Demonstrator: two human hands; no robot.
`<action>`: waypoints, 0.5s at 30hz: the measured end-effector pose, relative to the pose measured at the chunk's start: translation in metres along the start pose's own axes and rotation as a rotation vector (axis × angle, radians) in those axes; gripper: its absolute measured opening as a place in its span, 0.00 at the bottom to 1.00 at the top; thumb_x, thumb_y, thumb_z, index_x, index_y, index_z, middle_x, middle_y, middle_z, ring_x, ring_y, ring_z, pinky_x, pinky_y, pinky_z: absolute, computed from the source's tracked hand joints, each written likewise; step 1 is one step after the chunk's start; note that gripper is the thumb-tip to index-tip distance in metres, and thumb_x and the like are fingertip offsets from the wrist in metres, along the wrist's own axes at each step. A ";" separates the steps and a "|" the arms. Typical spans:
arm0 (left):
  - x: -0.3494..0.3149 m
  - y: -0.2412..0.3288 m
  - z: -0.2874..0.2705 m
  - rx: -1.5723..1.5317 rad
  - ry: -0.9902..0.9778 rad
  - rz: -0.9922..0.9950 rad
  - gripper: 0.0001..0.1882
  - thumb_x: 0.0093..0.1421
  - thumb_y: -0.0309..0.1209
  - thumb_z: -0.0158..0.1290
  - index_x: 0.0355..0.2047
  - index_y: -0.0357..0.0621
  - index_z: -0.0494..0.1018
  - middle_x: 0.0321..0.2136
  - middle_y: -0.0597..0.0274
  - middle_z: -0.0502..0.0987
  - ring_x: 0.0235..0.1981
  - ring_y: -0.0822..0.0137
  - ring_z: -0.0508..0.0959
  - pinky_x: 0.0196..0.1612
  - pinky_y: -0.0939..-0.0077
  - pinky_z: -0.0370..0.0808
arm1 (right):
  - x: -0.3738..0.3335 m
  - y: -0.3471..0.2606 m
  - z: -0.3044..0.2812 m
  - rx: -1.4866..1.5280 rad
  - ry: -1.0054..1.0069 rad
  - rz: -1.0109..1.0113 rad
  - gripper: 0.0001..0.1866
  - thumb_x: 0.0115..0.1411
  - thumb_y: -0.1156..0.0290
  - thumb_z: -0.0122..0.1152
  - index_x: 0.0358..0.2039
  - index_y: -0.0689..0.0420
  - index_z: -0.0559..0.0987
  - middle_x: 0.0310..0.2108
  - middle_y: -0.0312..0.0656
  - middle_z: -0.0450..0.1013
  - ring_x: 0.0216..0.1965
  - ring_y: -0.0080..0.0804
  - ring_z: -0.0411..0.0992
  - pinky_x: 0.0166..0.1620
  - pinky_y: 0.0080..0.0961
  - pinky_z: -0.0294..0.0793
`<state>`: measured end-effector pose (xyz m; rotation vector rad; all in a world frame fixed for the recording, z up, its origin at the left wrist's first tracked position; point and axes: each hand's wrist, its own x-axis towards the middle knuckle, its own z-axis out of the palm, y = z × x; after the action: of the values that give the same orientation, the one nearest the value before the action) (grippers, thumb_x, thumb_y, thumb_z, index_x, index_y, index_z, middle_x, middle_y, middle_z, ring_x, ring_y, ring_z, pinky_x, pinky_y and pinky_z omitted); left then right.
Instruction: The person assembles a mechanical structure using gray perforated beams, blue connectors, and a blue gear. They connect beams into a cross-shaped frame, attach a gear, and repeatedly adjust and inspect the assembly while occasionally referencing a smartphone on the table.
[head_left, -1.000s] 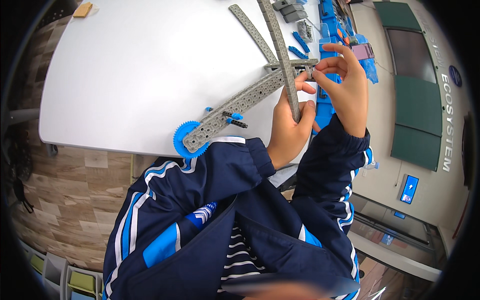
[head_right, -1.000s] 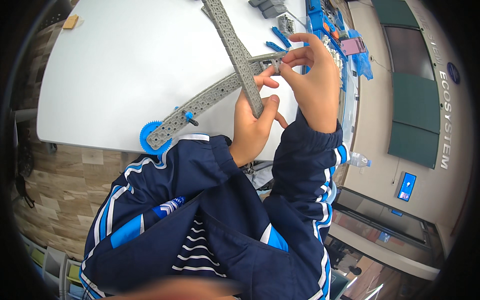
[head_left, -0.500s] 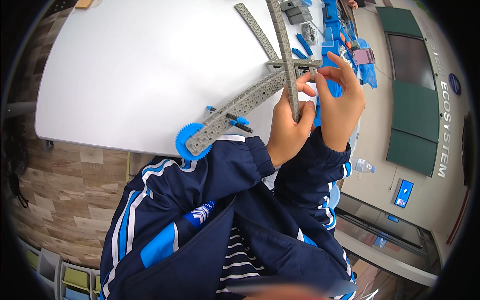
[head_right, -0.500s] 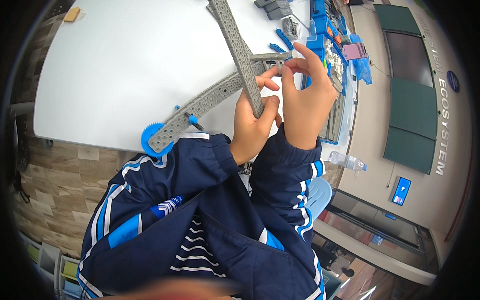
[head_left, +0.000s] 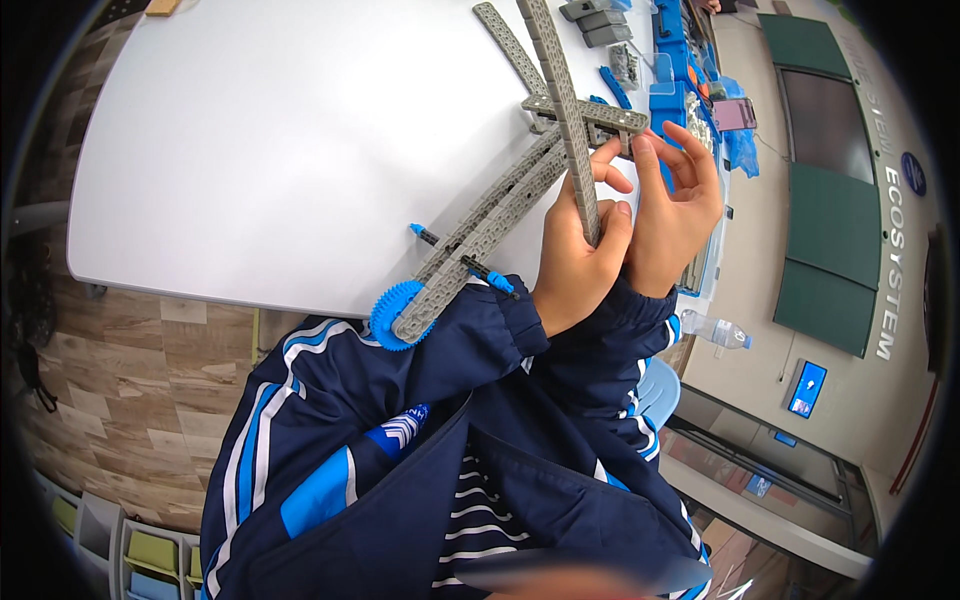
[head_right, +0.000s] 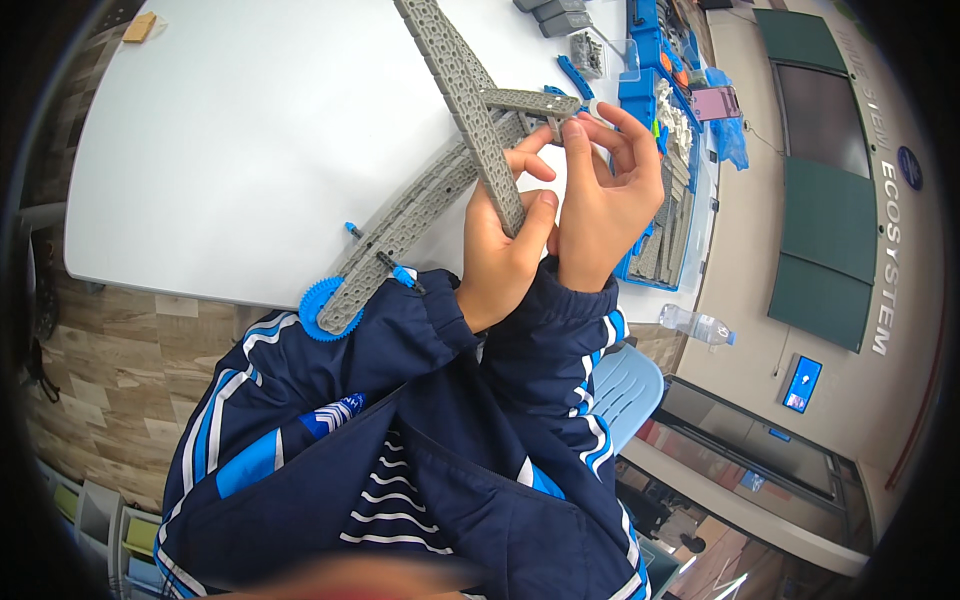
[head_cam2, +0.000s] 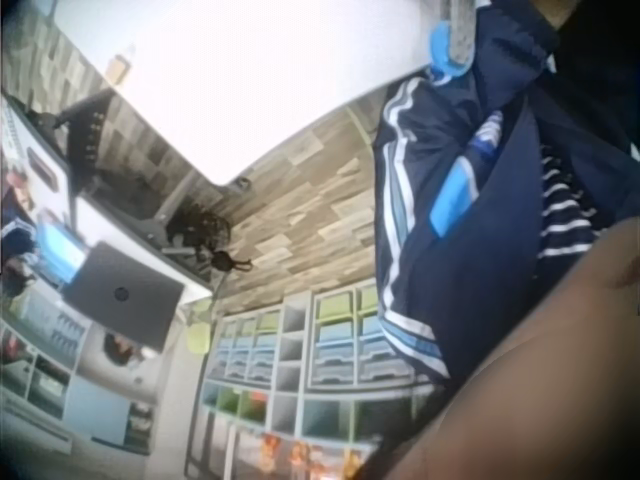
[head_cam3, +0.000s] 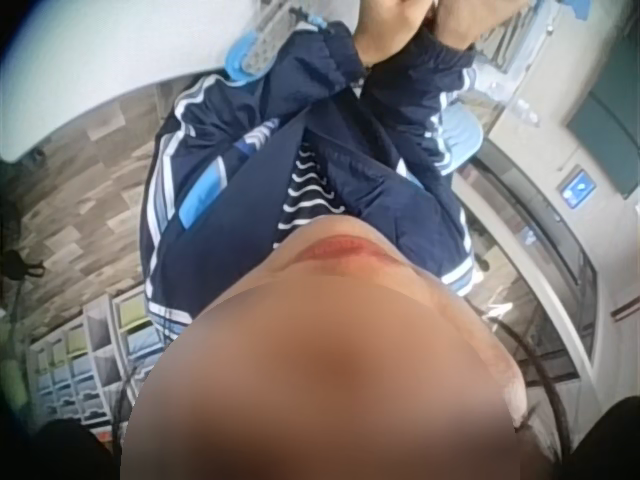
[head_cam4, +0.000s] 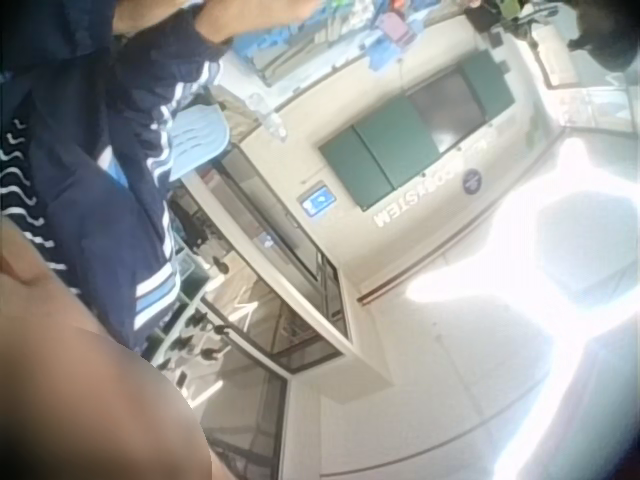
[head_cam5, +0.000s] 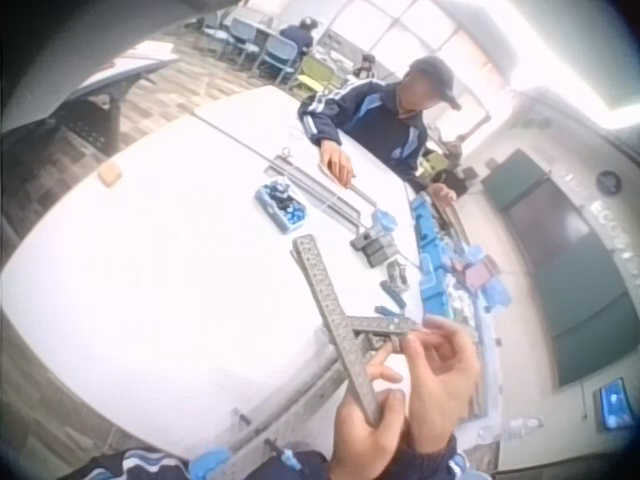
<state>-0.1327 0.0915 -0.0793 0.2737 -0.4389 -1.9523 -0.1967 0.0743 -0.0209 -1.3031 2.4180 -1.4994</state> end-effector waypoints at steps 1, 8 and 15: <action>0.001 0.000 0.000 -0.002 -0.003 0.001 0.12 0.63 0.16 0.44 0.47 0.34 0.63 0.63 0.48 0.63 0.23 0.84 0.72 0.27 0.86 0.68 | -0.001 0.000 0.001 0.029 -0.014 -0.014 0.14 0.59 0.77 0.66 0.45 0.65 0.77 0.37 0.46 0.79 0.42 0.31 0.77 0.49 0.32 0.77; 0.003 0.011 -0.005 0.031 -0.007 0.034 0.12 0.63 0.16 0.44 0.47 0.34 0.63 0.61 0.48 0.65 0.21 0.83 0.72 0.25 0.86 0.68 | 0.000 0.003 0.009 0.209 0.080 -0.096 0.13 0.62 0.79 0.62 0.48 0.66 0.75 0.40 0.43 0.76 0.42 0.27 0.74 0.46 0.23 0.73; 0.013 0.020 -0.004 0.001 0.053 0.085 0.10 0.64 0.18 0.44 0.46 0.33 0.63 0.61 0.43 0.64 0.20 0.79 0.73 0.24 0.84 0.72 | 0.009 -0.004 0.000 0.201 -0.060 -0.221 0.14 0.63 0.78 0.61 0.49 0.66 0.76 0.41 0.44 0.76 0.44 0.29 0.75 0.50 0.24 0.73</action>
<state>-0.1200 0.0719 -0.0749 0.3025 -0.4106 -1.8571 -0.1996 0.0679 -0.0143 -1.5851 2.0809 -1.6747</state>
